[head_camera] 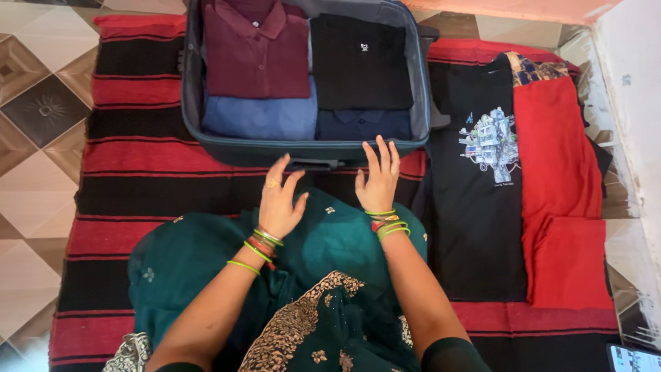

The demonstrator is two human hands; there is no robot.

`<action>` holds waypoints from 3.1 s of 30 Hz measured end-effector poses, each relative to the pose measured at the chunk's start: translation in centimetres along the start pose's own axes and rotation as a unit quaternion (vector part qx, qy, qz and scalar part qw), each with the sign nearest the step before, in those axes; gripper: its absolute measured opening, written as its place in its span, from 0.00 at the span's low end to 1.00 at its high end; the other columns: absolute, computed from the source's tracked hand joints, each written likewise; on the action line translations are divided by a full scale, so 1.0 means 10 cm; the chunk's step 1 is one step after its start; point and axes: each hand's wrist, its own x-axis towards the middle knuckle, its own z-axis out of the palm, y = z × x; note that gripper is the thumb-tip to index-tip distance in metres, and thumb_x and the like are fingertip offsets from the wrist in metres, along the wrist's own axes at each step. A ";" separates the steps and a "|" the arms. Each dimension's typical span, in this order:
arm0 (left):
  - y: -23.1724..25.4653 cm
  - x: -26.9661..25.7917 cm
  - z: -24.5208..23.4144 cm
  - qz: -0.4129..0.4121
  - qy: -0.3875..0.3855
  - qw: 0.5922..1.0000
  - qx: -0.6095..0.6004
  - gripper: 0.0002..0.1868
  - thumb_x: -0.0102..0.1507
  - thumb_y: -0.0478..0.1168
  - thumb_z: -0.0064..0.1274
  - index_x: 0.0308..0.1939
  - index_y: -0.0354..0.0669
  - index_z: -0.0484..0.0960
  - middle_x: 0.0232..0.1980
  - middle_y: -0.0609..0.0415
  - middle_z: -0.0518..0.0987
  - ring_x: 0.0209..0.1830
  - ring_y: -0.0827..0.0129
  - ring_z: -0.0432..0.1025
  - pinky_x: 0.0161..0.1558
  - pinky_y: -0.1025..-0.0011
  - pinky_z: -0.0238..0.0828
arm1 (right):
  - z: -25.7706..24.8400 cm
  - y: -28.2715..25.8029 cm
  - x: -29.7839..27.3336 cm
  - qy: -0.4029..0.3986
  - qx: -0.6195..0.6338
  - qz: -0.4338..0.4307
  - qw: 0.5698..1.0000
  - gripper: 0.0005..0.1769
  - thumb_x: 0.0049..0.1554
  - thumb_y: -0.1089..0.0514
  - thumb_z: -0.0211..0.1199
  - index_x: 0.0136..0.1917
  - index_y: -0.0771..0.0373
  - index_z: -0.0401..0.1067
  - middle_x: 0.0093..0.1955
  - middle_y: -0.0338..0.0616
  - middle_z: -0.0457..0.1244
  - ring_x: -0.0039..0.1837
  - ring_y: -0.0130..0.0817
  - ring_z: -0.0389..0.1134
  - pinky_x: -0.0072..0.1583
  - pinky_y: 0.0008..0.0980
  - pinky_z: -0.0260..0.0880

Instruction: The person folds a black shirt and a maroon shirt, then places them into an open suitcase already containing other folded garments.

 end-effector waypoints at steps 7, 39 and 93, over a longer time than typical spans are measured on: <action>0.25 0.30 -0.47 -0.005 0.047 0.992 0.114 0.43 0.58 0.42 0.60 0.77 0.43 0.63 0.83 0.43 0.52 0.83 0.45 0.44 0.76 0.41 0.41 | -0.03 -0.02 0.00 -0.003 0.004 -0.003 1.000 0.38 0.48 0.68 0.66 0.73 0.57 0.67 0.81 0.49 0.52 0.82 0.59 0.47 0.79 0.52 0.50; 0.20 0.30 -0.50 -0.013 0.035 0.992 0.119 0.44 0.56 0.41 0.60 0.76 0.44 0.62 0.81 0.46 0.56 0.82 0.48 0.48 0.73 0.47 0.51 | 0.10 0.13 0.80 -0.057 0.019 -0.035 0.998 0.19 0.58 0.54 0.68 0.61 0.59 0.76 0.79 0.49 0.55 0.81 0.60 0.49 0.78 0.53 0.56; 0.02 0.29 -0.33 -0.023 -0.019 0.995 0.095 0.44 0.55 0.42 0.62 0.76 0.53 0.64 0.83 0.45 0.50 0.83 0.43 0.42 0.74 0.40 0.45 | 0.81 0.56 1.19 0.048 -0.018 0.061 0.997 0.36 0.60 0.44 0.67 0.74 0.65 0.64 0.73 0.73 0.53 0.68 0.69 0.57 0.70 0.53 0.56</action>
